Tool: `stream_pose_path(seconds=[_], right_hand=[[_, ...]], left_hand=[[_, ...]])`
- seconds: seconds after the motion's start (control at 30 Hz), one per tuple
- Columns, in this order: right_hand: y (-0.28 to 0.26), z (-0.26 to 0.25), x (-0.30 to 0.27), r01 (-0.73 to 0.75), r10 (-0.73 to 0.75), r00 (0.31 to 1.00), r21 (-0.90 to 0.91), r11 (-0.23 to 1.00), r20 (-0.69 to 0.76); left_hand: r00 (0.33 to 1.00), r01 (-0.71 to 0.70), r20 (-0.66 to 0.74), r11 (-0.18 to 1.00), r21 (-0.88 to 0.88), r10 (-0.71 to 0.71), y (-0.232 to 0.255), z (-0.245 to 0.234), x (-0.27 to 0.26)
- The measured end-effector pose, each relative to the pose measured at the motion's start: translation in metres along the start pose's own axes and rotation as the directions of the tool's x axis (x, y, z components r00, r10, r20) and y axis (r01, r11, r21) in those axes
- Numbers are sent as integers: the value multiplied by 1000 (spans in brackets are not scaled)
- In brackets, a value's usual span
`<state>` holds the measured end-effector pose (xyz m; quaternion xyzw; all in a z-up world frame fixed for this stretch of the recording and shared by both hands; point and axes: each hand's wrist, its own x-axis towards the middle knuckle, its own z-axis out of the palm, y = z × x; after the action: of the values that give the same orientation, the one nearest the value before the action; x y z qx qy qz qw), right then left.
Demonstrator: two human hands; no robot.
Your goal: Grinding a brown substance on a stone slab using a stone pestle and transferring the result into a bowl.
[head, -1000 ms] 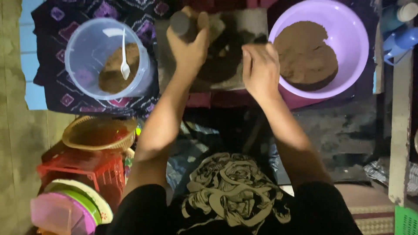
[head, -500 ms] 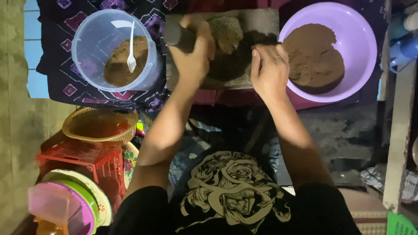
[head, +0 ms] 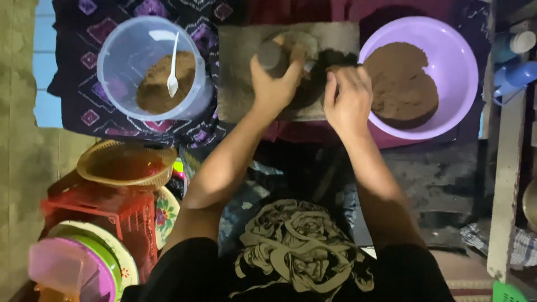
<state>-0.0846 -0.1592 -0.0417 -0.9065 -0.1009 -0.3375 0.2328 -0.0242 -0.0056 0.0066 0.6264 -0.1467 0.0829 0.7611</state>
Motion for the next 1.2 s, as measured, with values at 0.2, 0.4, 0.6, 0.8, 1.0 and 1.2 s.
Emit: stream_pose_path(seconds=[0.2,0.4,0.6,0.8,1.0,1.2], right_hand=[[0,2,6,35,-35,999,-2,999,-5],[1,2,2,8,-7,1000,-20,1000,10],[4,4,4,27,-28,1000,-17,999,-12],[4,4,5,25,-25,1000,-13,1000,10],[1,2,2,-16,16,999,-6,1000,28],[7,9,0,-16,17,1000,-23,1000,26]], left_hand=[[971,-219,145,945,243,188,-17,-22,14],[975,-71,-208,996,48,80,-41,-13,10],[996,-86,6,988,130,85,-20,-19,21],[974,-227,-4,973,-43,228,14,-20,27],[989,-145,15,962,229,145,-2,-28,28],[985,-128,-89,973,193,148,-20,-35,20]])
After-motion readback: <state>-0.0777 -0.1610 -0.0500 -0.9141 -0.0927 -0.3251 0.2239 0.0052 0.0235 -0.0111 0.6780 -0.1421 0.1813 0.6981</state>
